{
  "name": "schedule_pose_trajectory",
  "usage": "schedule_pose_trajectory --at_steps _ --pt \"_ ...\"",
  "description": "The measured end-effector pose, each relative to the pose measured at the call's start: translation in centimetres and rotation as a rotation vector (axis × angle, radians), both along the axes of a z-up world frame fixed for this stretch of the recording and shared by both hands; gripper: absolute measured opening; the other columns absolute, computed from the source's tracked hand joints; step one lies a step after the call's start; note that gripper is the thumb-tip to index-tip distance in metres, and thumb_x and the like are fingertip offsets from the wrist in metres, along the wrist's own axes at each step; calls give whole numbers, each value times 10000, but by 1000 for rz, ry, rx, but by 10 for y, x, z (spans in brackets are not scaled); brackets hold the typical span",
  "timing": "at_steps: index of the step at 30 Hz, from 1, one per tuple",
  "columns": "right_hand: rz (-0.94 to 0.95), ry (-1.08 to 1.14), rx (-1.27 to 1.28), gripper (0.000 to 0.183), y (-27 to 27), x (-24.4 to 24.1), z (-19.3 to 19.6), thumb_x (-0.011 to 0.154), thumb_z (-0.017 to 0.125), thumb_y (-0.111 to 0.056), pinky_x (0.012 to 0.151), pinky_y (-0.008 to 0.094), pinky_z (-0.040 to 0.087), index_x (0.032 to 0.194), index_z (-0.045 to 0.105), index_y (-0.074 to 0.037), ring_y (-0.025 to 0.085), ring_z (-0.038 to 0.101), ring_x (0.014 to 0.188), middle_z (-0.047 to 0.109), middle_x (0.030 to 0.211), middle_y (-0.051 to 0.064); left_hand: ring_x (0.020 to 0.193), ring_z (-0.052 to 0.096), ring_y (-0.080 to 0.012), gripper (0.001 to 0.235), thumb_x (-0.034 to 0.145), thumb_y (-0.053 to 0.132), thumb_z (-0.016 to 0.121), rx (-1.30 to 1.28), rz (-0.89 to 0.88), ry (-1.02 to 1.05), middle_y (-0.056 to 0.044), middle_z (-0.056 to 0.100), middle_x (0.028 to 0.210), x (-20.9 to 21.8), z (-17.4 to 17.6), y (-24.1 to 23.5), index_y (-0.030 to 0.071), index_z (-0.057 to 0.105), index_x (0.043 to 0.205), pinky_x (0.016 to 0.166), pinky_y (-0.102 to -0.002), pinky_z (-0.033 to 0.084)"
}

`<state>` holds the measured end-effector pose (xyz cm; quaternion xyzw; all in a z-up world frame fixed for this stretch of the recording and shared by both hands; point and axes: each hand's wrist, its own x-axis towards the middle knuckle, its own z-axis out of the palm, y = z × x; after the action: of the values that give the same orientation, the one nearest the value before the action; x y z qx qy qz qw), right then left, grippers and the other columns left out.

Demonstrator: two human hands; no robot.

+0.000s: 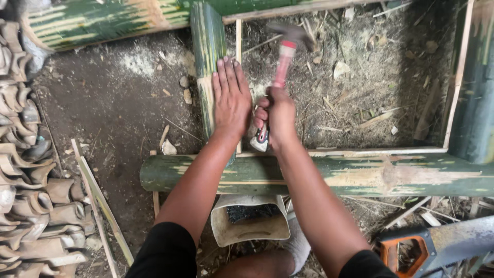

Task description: The person assembles a bamboo structure by sawing bamboo poles and hammering nails to join the pieces. The person uses a hand saw to cut the bamboo and a hammer to drive nails into the joints.

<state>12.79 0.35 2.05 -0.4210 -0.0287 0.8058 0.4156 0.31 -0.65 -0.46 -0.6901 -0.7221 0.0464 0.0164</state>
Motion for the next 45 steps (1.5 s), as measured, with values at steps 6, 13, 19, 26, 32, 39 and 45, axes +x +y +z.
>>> schedule_pose_trajectory --at_steps 6,13,19,26,32,39,45 --pt "271 -136 116 256 -8 -2 -2 1053 493 -301 358 315 367 901 444 -102 115 419 444 473 660 12 1559 81 -370 812 861 38 509 -324 -15 145 -282 127 1659 0 5 0 -97 162 1583 1238 -533 45" --pt "-22 -190 71 277 -4 -18 12 1046 445 -330 328 314 361 871 416 -118 115 410 407 455 625 9 1569 116 -364 712 941 71 487 -178 35 -1 -265 154 1674 -5 -2 2 -94 197 1570 1250 -551 49" --pt "-15 -160 78 200 6 -14 9 1036 456 -230 354 322 371 892 440 -92 120 425 447 459 653 13 1571 141 -366 653 985 77 459 -104 15 77 -265 201 1676 -7 -9 1 -83 241 1580 1242 -604 70" --pt "75 -82 56 236 9 -10 -4 1049 453 -256 343 313 361 875 442 -96 119 411 418 457 629 18 1565 172 -391 635 988 100 459 -40 11 41 -286 241 1653 -7 -15 0 -96 275 1563 1248 -591 104" --pt "259 -80 -21 207 2 -3 -3 1038 469 -263 342 306 353 898 458 -112 107 400 405 481 630 9 1553 177 -408 662 967 140 479 -79 21 18 -304 250 1629 -3 -14 -15 -103 279 1550 1256 -586 111" --pt "392 -84 33 242 10 -3 -11 1058 485 -287 340 299 352 908 464 -98 100 385 411 462 648 4 1572 193 -397 669 965 123 535 2 1 -4 -306 290 1638 -7 -11 -12 -104 323 1558 1275 -580 135" --pt "479 -1022 673 349 5 12 4 1103 486 -335 454 408 484 945 516 -25 256 620 450 600 587 119 1552 218 -400 691 895 60 559 6 -17 -88 -300 314 1617 -9 1 -9 -110 334 1527 1249 -592 140"
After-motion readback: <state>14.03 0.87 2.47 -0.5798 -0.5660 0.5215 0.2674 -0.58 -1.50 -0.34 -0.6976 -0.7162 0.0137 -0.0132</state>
